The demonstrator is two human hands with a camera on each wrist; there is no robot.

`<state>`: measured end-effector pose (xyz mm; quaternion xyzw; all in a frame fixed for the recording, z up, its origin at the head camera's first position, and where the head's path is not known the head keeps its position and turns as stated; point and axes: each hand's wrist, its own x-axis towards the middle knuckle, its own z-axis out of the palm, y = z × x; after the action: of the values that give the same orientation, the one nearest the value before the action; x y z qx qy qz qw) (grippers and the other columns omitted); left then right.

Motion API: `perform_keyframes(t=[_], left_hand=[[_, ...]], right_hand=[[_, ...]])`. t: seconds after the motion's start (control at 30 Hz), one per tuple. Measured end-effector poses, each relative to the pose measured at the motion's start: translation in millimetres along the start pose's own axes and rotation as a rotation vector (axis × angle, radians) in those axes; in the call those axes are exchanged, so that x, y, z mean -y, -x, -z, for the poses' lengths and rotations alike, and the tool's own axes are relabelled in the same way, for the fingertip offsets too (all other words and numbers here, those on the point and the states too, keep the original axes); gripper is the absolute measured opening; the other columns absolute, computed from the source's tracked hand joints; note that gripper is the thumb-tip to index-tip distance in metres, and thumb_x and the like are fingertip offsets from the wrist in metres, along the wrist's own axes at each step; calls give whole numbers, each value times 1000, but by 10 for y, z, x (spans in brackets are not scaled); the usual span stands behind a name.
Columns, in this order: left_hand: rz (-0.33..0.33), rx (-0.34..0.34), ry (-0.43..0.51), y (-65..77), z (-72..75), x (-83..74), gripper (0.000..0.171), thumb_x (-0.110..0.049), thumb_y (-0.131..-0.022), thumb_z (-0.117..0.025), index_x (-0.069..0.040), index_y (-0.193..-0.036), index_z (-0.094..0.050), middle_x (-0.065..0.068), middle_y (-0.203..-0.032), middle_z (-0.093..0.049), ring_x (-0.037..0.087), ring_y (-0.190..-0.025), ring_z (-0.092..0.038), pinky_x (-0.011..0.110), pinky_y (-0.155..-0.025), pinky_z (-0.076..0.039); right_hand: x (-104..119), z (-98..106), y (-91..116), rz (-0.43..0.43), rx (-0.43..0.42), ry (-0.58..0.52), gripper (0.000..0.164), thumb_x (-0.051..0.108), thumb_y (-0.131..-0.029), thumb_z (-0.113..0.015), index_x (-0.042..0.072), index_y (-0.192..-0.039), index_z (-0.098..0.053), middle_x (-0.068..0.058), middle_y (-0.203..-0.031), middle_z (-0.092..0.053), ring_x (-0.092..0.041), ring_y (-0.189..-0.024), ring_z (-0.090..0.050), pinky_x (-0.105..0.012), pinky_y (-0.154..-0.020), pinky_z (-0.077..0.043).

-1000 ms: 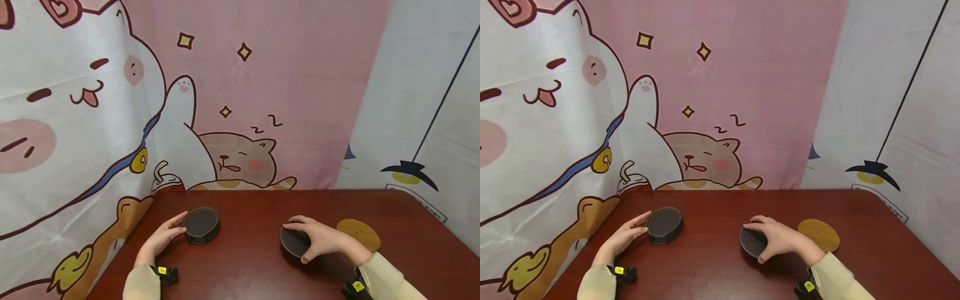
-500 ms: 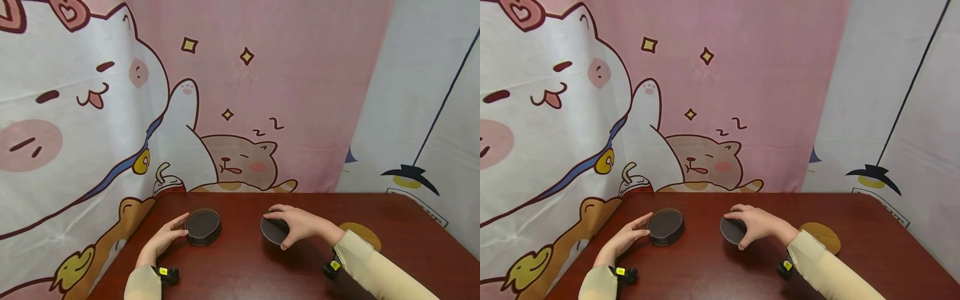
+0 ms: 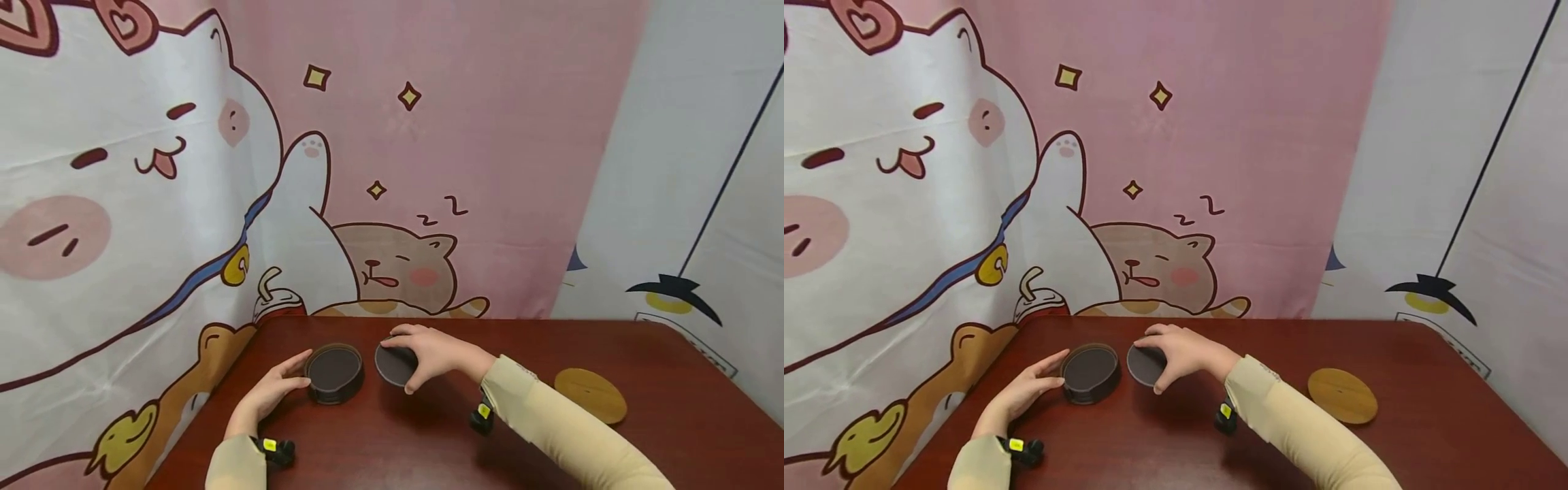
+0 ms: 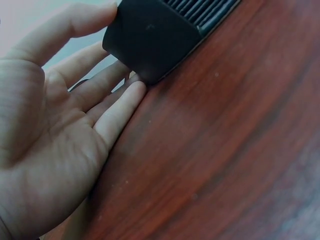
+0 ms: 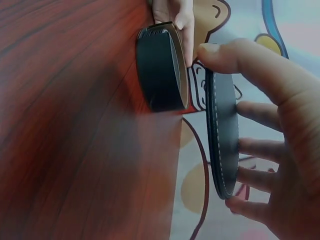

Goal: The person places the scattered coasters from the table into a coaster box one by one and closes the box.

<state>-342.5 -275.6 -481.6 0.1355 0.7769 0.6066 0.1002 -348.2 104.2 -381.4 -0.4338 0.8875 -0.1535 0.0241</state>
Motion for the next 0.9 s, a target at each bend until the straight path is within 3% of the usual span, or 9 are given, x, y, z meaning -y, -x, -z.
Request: perform_keyframes(t=[0.2, 0.43, 0.9], left_hand=[[-12, -6, -1, -9, 4, 8, 69, -11, -89, -67, -11, -150, -37, 16, -153, -33, 34, -140, -29, 52, -111, -24], [-12, -7, 17, -18, 21, 7, 70, -12, -88, -68, -10, -150, -36, 18, -151, -36, 35, -137, -34, 47, -108, -31], [6, -20, 23, -16, 15, 28, 70, -13, -88, -68, -10, -150, -36, 17, -151, -37, 35, -137, -34, 51, -109, -28]], right_hand=[[139, -90, -386, 8, 22, -17, 87, 42, -67, -83, 29, -145, -47, -2, -149, -36, -22, -127, -41, -36, -94, -43], [277, -234, -748, -8, 55, -19, 85, 46, -69, -82, 29, -145, -46, -5, -150, -35, -27, -130, -40, -40, -96, -42], [325, -451, -1150, -85, 65, -111, 80, 46, -70, -78, 28, -142, -50, -9, -149, -37, -28, -127, -41, -40, -91, -44]])
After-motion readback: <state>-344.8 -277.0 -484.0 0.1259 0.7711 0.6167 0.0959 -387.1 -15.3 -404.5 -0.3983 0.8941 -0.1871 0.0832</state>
